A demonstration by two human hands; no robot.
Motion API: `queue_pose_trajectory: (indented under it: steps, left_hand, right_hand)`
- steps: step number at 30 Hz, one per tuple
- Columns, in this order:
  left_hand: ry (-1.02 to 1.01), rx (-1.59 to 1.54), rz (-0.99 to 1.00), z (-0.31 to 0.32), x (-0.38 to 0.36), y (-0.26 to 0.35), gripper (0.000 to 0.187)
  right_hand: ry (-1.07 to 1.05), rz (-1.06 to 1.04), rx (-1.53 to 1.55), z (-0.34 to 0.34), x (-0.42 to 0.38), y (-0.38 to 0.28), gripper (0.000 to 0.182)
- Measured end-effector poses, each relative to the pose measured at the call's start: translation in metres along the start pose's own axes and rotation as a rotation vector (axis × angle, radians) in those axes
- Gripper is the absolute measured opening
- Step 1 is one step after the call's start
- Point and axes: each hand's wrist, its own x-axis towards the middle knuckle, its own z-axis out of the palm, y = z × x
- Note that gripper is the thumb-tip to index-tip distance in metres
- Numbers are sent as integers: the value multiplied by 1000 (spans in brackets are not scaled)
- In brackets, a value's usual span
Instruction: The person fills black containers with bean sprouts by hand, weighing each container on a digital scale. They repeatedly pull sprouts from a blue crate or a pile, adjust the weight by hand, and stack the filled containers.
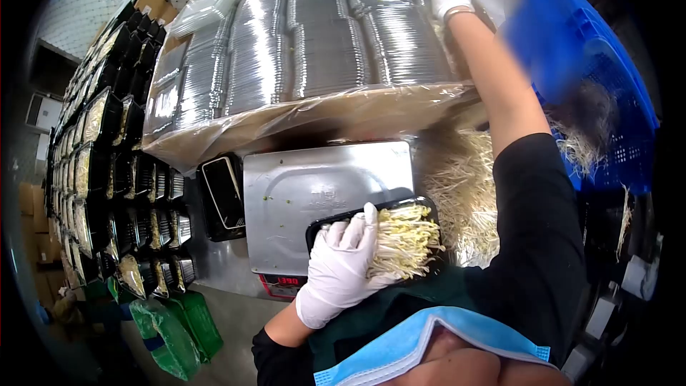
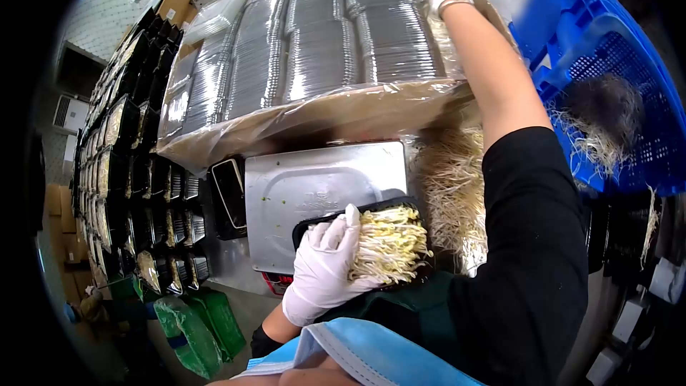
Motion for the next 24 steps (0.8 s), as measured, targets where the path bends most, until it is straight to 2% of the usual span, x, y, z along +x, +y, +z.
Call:
queue_pose_trajectory:
  steps: [1, 3, 6, 10, 11, 13, 14, 18, 19, 21, 22, 23, 24]
  left_hand:
    - [30, -25, 3, 1, 1, 0, 101]
    - [30, -42, 8, 0, 4, 2, 100]
    - [27, -50, -7, 1, 2, 1, 97]
    - [44, -42, 15, 2, 0, 2, 98]
    - [47, -58, 24, 4, -1, 1, 97]
    - [63, -43, 50, 8, -1, -1, 97]
    - [71, -41, 58, 10, -1, -2, 96]
    - [39, -18, 63, 7, -3, -3, 96]
    - [46, -24, 65, 11, -2, -6, 96]
    - [151, -33, 132, 20, -6, -14, 97]
    - [193, -47, 166, 17, -7, -12, 99]
    - [182, -45, 159, 13, -7, -11, 98]
    - [199, -58, 160, 11, -6, -9, 98]
  right_hand:
    - [20, -27, -67, 0, -5, -1, 37]
    - [-48, 16, -12, -10, -26, 8, 41]
    - [-169, 23, 80, -6, -40, 19, 61]
    - [-198, -118, 87, -10, -69, 26, 79]
    - [-200, -124, 75, -12, -72, 27, 70]
    - [-301, -80, 23, -23, -72, 24, 63]
    - [-211, -99, -22, -26, -78, 26, 47]
    - [-44, 25, 67, -60, -80, 42, 41]
    - [115, 22, 150, -86, -91, 44, 30]
    - [202, 51, 131, -139, -106, 52, 43]
    - [210, 117, 227, -169, -118, 50, 48]
    - [191, 151, 360, -164, -99, 62, 54]
    - [56, -63, 1029, -170, -116, 73, 51]
